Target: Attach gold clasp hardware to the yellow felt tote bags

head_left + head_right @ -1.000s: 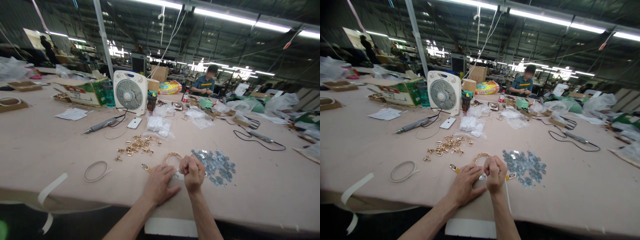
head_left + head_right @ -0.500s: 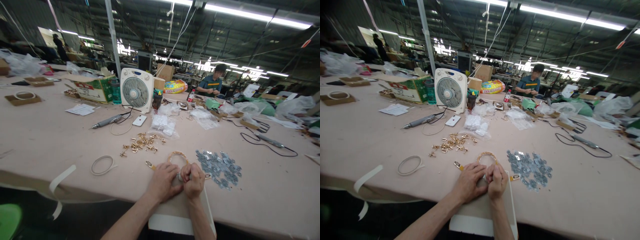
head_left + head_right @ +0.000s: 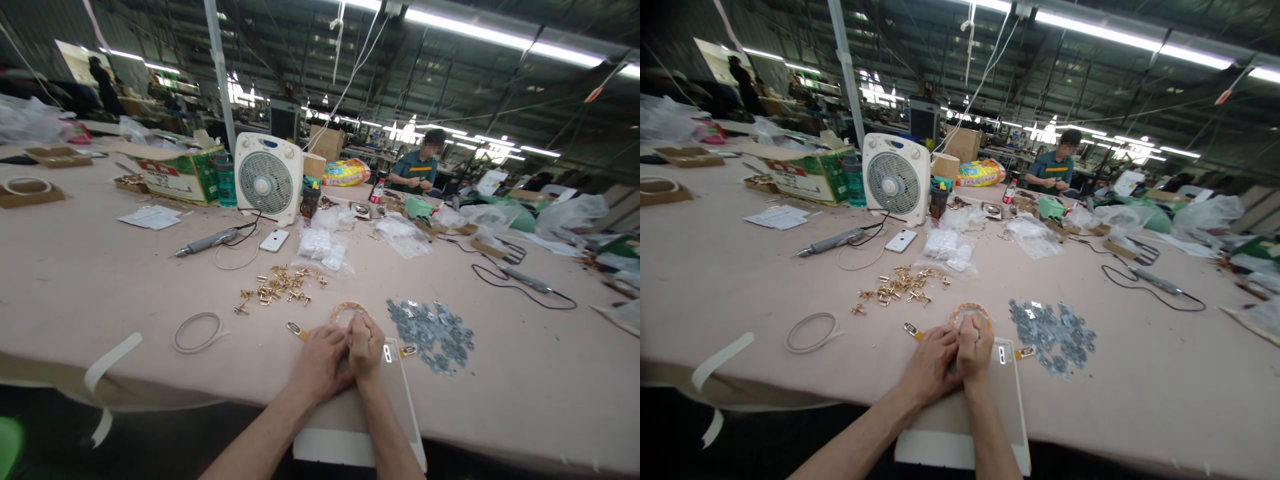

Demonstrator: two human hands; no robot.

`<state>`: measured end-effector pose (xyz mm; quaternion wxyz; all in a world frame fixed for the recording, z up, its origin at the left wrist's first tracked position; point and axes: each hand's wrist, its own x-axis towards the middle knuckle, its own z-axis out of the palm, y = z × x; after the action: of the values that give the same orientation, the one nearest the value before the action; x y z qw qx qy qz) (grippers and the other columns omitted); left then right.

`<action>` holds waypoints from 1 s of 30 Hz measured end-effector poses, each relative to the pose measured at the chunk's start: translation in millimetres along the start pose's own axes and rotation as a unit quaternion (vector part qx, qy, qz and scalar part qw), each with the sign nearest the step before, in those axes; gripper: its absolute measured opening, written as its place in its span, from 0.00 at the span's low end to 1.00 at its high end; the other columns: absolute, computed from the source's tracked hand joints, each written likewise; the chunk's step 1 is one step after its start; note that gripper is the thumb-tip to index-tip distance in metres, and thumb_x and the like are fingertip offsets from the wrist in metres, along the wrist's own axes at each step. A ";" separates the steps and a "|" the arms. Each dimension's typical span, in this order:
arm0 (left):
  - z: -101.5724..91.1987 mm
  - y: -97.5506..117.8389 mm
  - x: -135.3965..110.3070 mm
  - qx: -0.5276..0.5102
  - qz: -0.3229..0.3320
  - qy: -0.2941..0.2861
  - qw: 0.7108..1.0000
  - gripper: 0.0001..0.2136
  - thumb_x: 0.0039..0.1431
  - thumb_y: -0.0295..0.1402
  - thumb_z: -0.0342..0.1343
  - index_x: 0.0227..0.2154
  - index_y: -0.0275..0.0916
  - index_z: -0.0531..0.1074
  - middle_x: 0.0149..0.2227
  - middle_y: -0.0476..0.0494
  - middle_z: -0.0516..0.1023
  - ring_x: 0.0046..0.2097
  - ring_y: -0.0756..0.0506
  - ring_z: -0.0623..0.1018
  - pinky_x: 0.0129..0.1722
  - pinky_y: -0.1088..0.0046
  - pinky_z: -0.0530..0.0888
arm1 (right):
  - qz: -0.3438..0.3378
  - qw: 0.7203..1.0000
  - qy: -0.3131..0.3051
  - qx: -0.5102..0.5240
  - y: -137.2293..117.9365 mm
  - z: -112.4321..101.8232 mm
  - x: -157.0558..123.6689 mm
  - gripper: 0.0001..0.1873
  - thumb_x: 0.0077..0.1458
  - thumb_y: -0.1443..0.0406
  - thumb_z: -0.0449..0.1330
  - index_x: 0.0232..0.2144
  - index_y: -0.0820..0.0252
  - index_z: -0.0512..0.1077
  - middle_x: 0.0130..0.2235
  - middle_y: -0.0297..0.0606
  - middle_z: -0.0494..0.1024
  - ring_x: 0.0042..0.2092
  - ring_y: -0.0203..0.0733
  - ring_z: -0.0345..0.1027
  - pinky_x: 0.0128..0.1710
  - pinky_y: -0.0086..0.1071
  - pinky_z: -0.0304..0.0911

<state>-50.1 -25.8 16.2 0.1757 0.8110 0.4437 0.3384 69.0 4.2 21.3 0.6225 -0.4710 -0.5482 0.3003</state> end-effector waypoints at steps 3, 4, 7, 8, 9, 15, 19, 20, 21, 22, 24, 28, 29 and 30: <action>-0.4 2.2 -0.2 0.009 -0.014 0.002 1.000 0.22 0.55 0.40 0.68 0.54 0.50 0.74 0.54 0.47 0.80 0.58 0.37 0.73 0.61 0.54 0.68 | 0.075 0.994 0.005 0.079 -5.2 -3.4 12.2 0.25 0.67 0.51 0.55 0.21 0.56 0.62 0.18 0.26 0.59 0.20 0.33 0.51 0.19 0.28 0.49; -0.2 2.6 -0.4 0.014 -0.020 0.004 1.000 0.23 0.55 0.41 0.69 0.54 0.50 0.73 0.54 0.47 0.80 0.58 0.37 0.73 0.61 0.54 0.68 | 0.094 0.989 0.013 0.116 -6.3 -6.2 16.5 0.25 0.66 0.50 0.56 0.21 0.56 0.62 0.18 0.24 0.58 0.18 0.32 0.49 0.17 0.27 0.47; 1.0 2.3 -0.6 0.029 -0.030 0.003 0.999 0.27 0.52 0.45 0.70 0.54 0.48 0.73 0.56 0.44 0.78 0.58 0.35 0.73 0.61 0.52 0.68 | 0.106 0.970 0.057 0.210 -7.2 -14.5 29.5 0.23 0.65 0.50 0.57 0.23 0.56 0.63 0.17 0.22 0.57 0.17 0.29 0.46 0.15 0.24 0.43; 1.3 1.8 -0.6 0.030 -0.029 0.001 0.999 0.28 0.52 0.46 0.71 0.54 0.48 0.73 0.57 0.44 0.78 0.59 0.35 0.73 0.61 0.51 0.68 | 0.105 0.966 0.068 0.227 -6.9 -15.7 33.6 0.23 0.65 0.51 0.58 0.24 0.56 0.62 0.17 0.22 0.57 0.17 0.29 0.46 0.15 0.24 0.43; 1.6 1.3 -0.5 0.031 -0.027 -0.002 0.999 0.29 0.51 0.46 0.72 0.55 0.48 0.73 0.57 0.44 0.78 0.59 0.35 0.73 0.62 0.51 0.67 | 0.107 0.963 0.073 0.234 -6.4 -15.7 37.2 0.23 0.64 0.51 0.59 0.23 0.57 0.62 0.17 0.22 0.57 0.17 0.28 0.46 0.15 0.23 0.43; 1.8 0.5 0.6 0.028 -0.033 -0.002 0.999 0.31 0.51 0.47 0.72 0.57 0.48 0.72 0.56 0.44 0.79 0.58 0.34 0.73 0.62 0.51 0.67 | 0.150 0.969 0.023 0.192 -1.0 -0.1 43.6 0.23 0.63 0.48 0.59 0.24 0.56 0.63 0.16 0.20 0.56 0.15 0.29 0.47 0.14 0.22 0.45; 2.3 0.2 1.0 0.021 -0.038 -0.005 0.999 0.28 0.52 0.46 0.71 0.55 0.49 0.74 0.55 0.45 0.80 0.58 0.35 0.73 0.62 0.52 0.67 | 0.125 0.980 -0.004 0.154 -1.0 1.4 38.5 0.23 0.64 0.49 0.58 0.24 0.56 0.63 0.16 0.21 0.56 0.16 0.30 0.47 0.14 0.24 0.45; 2.6 -0.1 1.1 0.019 -0.038 -0.006 0.999 0.27 0.52 0.46 0.71 0.55 0.49 0.74 0.54 0.45 0.80 0.58 0.35 0.73 0.62 0.52 0.67 | 0.119 0.983 -0.018 0.138 -1.6 0.4 36.6 0.23 0.64 0.49 0.57 0.23 0.55 0.63 0.16 0.22 0.56 0.16 0.30 0.47 0.15 0.25 0.46; 3.1 -0.6 1.2 0.017 -0.038 -0.006 0.999 0.27 0.52 0.45 0.71 0.55 0.49 0.74 0.54 0.45 0.80 0.58 0.35 0.73 0.62 0.53 0.67 | 0.111 0.986 -0.034 0.118 -2.2 -0.7 34.4 0.24 0.65 0.49 0.56 0.23 0.55 0.62 0.16 0.22 0.56 0.17 0.31 0.48 0.16 0.26 0.47; 3.9 -1.3 1.2 0.015 -0.037 -0.006 0.999 0.27 0.52 0.45 0.71 0.55 0.49 0.74 0.55 0.45 0.80 0.59 0.35 0.73 0.62 0.53 0.67 | 0.097 0.990 -0.051 0.091 -2.7 -1.5 31.8 0.24 0.66 0.49 0.55 0.22 0.55 0.63 0.17 0.24 0.57 0.18 0.32 0.50 0.18 0.27 0.48; 6.0 -2.8 0.9 0.010 -0.035 -0.006 0.999 0.26 0.54 0.44 0.70 0.56 0.50 0.74 0.56 0.44 0.79 0.59 0.35 0.73 0.62 0.53 0.67 | 0.047 0.996 -0.076 0.030 -3.0 -1.9 25.6 0.24 0.67 0.51 0.54 0.22 0.55 0.62 0.19 0.27 0.60 0.21 0.34 0.53 0.21 0.30 0.52; 11.4 -5.3 0.2 0.009 -0.041 0.010 0.999 0.27 0.55 0.41 0.67 0.58 0.47 0.72 0.56 0.40 0.79 0.59 0.33 0.73 0.61 0.51 0.67 | -0.060 0.991 -0.114 -0.041 -5.0 1.3 13.8 0.23 0.67 0.55 0.55 0.21 0.55 0.59 0.23 0.29 0.61 0.27 0.37 0.56 0.27 0.33 0.53; 12.2 -5.4 0.2 0.009 -0.044 0.015 0.999 0.26 0.55 0.40 0.67 0.58 0.47 0.72 0.56 0.39 0.79 0.59 0.33 0.73 0.61 0.51 0.67 | -0.070 0.989 -0.127 -0.038 -7.7 1.5 12.4 0.23 0.67 0.55 0.55 0.21 0.55 0.59 0.23 0.30 0.60 0.27 0.38 0.56 0.28 0.33 0.53; 12.5 -5.1 0.2 0.009 -0.046 0.018 0.999 0.26 0.55 0.39 0.67 0.57 0.46 0.73 0.55 0.40 0.79 0.59 0.33 0.73 0.61 0.51 0.67 | -0.070 0.988 -0.137 -0.027 -11.7 1.1 12.0 0.23 0.67 0.56 0.55 0.21 0.55 0.59 0.23 0.30 0.61 0.27 0.38 0.56 0.28 0.33 0.53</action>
<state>-44.3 -22.7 4.4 0.1757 0.7849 0.4866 0.3409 68.9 10.7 36.8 0.5483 -0.4025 -0.6675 0.3030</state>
